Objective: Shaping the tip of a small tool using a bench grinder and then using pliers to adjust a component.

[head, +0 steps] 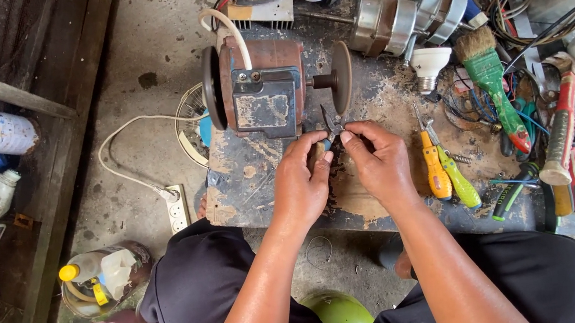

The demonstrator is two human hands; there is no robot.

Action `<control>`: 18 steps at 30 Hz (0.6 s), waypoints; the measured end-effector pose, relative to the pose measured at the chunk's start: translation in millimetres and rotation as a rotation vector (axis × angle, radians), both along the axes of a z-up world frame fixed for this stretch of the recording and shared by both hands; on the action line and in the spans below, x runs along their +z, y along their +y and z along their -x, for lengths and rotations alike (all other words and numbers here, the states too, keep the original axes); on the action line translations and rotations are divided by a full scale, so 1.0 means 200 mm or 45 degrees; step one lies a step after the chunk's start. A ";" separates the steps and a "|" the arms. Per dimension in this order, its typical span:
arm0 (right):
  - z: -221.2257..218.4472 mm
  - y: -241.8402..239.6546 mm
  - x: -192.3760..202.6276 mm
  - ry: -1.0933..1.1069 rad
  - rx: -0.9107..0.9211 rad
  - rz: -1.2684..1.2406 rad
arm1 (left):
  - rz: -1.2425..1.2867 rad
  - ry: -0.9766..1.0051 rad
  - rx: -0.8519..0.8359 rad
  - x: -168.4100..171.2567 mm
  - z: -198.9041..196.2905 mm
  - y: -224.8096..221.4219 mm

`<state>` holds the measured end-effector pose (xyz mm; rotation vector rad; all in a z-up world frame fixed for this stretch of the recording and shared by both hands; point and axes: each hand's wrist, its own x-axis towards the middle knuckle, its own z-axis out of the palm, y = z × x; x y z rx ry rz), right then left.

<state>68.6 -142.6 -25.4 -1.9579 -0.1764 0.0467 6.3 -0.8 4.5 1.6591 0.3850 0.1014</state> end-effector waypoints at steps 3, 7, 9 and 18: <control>0.00 0.01 0.00 0.008 0.000 0.020 | -0.029 -0.033 0.000 -0.02 0.00 0.00; 0.00 0.01 0.00 0.012 -0.004 0.037 | -0.039 -0.014 -0.002 -0.01 0.00 0.01; -0.01 0.02 0.00 0.010 -0.002 0.047 | -0.043 -0.013 -0.002 -0.01 -0.01 0.01; -0.02 0.03 0.00 -0.013 -0.002 0.097 | -0.049 -0.027 0.013 0.01 -0.02 0.01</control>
